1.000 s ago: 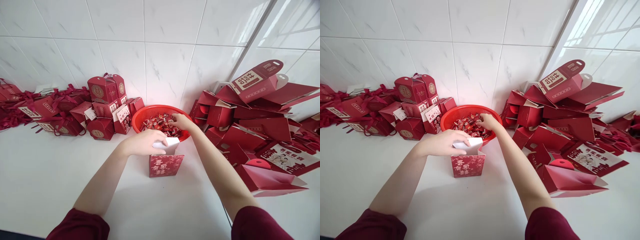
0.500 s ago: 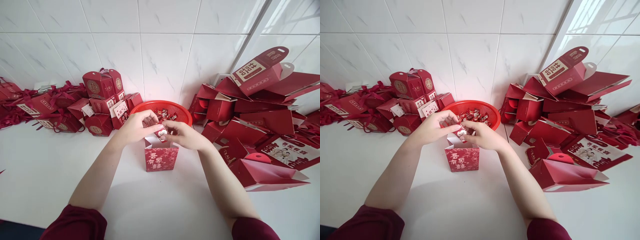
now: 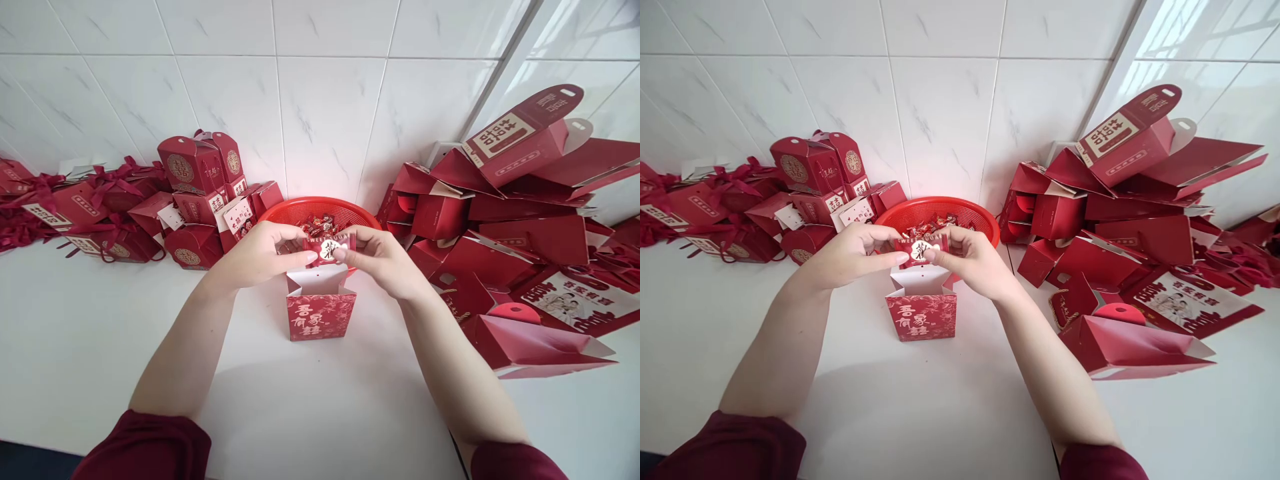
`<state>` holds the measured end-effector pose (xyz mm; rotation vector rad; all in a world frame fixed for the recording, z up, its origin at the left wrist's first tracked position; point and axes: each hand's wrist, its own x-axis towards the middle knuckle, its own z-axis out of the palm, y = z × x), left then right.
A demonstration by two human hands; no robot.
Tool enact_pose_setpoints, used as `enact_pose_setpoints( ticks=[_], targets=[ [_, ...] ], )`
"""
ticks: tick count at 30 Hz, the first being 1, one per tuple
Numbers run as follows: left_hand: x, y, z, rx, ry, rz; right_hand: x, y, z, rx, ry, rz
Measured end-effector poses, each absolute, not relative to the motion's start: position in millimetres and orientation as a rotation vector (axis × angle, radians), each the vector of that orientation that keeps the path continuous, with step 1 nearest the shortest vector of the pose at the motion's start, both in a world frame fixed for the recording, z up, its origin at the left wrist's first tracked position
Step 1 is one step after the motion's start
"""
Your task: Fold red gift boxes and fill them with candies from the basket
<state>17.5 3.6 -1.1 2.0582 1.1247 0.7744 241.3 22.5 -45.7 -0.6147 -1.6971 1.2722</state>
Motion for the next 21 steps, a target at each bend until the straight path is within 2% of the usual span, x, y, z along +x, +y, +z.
enact_pose_setpoints(
  ticks=[4, 21],
  targets=[
    [16, 6, -1, 2.006, 1.104, 0.728, 243, 28, -47, -0.596, -1.601, 1.392],
    [14, 13, -5, 2.113, 1.268, 0.662, 245, 28, -46, -0.643, -1.703, 1.292]
  ],
)
